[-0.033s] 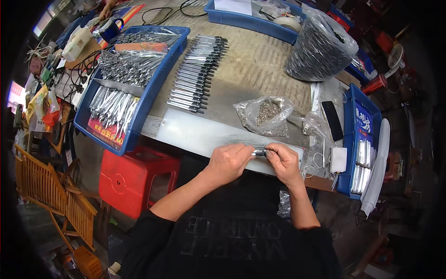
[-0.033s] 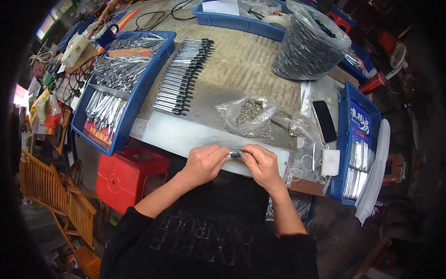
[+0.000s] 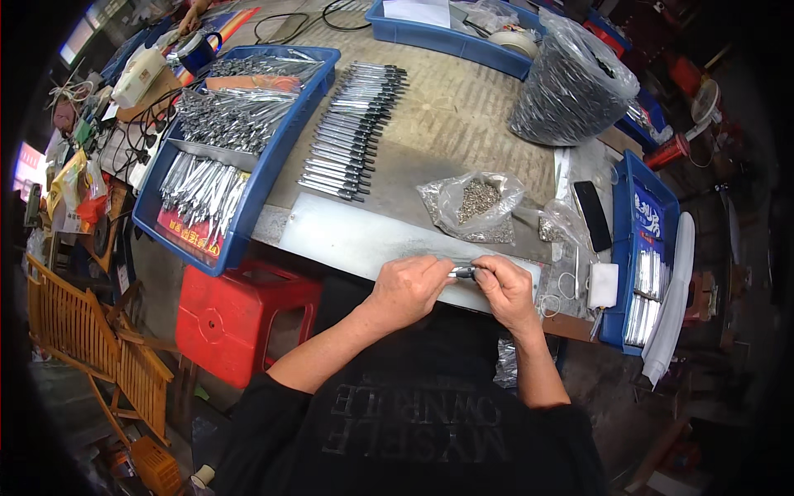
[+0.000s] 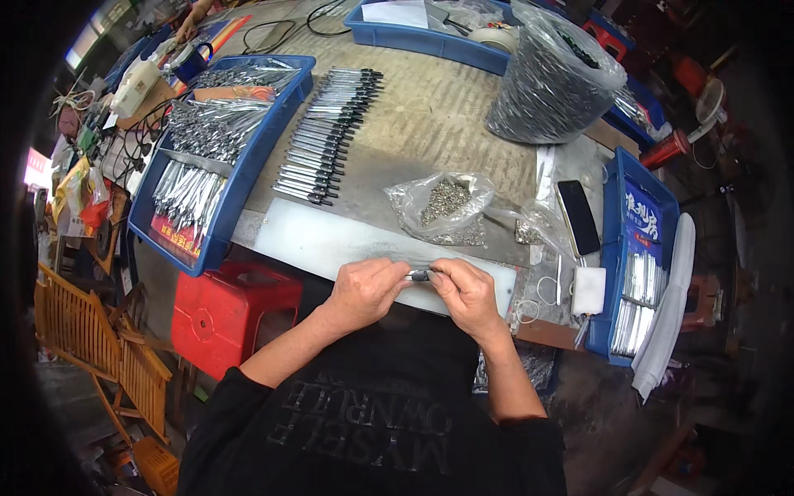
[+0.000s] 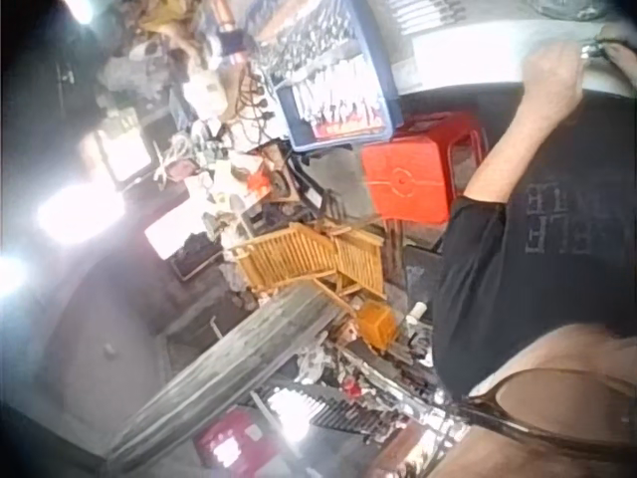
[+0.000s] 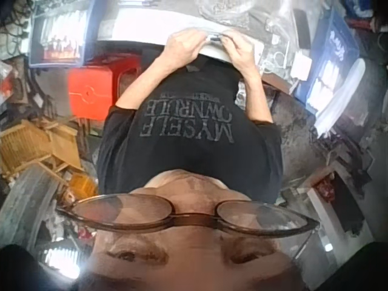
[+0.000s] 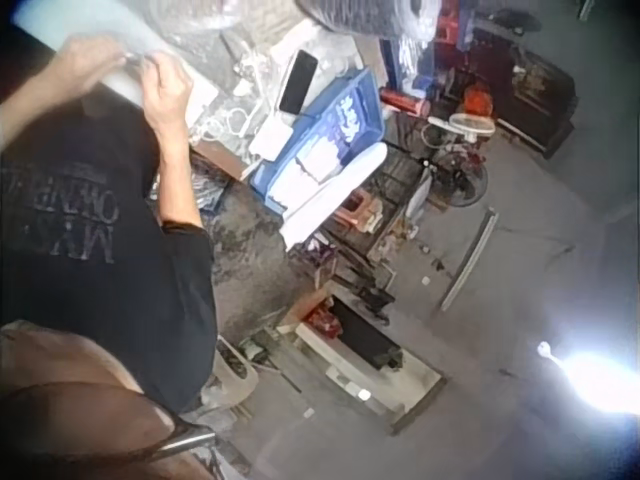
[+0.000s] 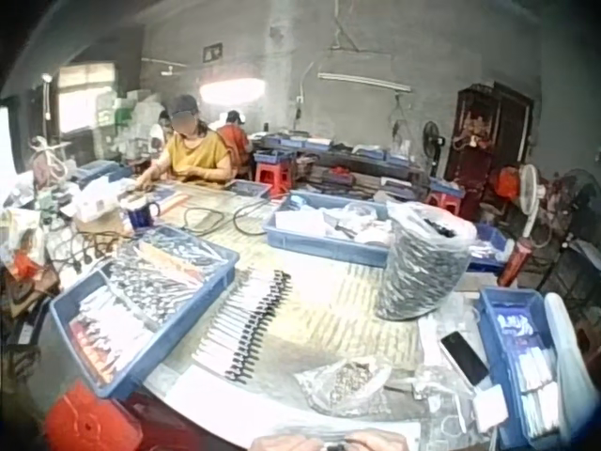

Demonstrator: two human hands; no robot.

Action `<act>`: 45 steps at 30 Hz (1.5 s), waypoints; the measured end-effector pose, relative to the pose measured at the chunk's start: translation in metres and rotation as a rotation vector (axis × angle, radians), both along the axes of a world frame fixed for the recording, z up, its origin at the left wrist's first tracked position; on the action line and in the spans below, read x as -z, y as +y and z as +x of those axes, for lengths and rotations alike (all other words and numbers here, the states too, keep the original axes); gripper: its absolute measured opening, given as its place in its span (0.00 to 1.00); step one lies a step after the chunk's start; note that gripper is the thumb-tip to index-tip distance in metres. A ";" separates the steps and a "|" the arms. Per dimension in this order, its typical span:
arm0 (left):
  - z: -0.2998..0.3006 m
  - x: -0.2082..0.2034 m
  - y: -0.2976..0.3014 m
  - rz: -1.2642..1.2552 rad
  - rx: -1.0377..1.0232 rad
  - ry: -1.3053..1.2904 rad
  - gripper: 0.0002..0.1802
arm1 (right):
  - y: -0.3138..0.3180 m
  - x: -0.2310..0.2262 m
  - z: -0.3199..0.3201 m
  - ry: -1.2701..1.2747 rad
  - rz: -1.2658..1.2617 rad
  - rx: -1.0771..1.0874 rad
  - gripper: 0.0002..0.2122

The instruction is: The person assembles metal components by hand, taking pieces from trays and plastic bags and fitting small metal parts together.

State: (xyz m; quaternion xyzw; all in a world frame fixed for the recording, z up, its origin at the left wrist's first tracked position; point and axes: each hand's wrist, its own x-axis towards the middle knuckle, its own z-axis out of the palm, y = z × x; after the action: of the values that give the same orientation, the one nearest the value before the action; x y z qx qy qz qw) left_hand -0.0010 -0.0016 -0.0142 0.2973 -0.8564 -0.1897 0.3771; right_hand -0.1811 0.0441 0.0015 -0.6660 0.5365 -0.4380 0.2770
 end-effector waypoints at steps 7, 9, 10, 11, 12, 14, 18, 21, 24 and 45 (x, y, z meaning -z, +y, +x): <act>0.001 -0.001 -0.002 0.010 0.021 0.013 0.09 | -0.005 -0.005 -0.002 0.084 -0.107 -0.089 0.09; 0.001 0.001 -0.002 0.013 0.024 0.028 0.10 | -0.005 -0.005 -0.002 0.101 -0.091 -0.095 0.10; 0.001 0.002 -0.003 0.007 0.019 0.043 0.10 | -0.005 -0.006 -0.002 0.117 -0.084 -0.108 0.11; 0.002 0.002 -0.003 -0.003 0.019 0.021 0.10 | -0.005 -0.004 -0.003 0.150 -0.086 -0.101 0.11; 0.001 0.001 -0.003 0.000 0.024 0.022 0.10 | -0.005 -0.003 -0.004 0.150 -0.083 -0.097 0.11; 0.000 0.000 -0.002 -0.024 0.015 0.008 0.07 | -0.005 -0.002 -0.005 0.201 -0.150 -0.096 0.10; 0.000 0.000 -0.002 -0.043 0.016 -0.007 0.08 | -0.005 -0.002 -0.003 0.216 -0.157 -0.090 0.09; 0.002 0.000 -0.001 -0.020 0.024 -0.042 0.10 | -0.005 -0.001 -0.002 0.240 -0.169 -0.094 0.09; 0.001 -0.001 -0.003 -0.044 0.028 -0.034 0.09 | -0.006 0.001 -0.002 0.241 -0.219 -0.083 0.09; 0.008 0.004 0.005 -0.075 0.001 0.029 0.09 | -0.004 -0.007 0.007 0.308 -0.261 -0.172 0.08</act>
State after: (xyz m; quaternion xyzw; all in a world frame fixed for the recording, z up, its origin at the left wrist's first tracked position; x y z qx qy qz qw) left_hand 0.0074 0.0031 -0.0179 0.2797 -0.8575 -0.1620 0.4003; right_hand -0.1737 0.0406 0.0083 -0.7987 0.4523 -0.3715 0.1396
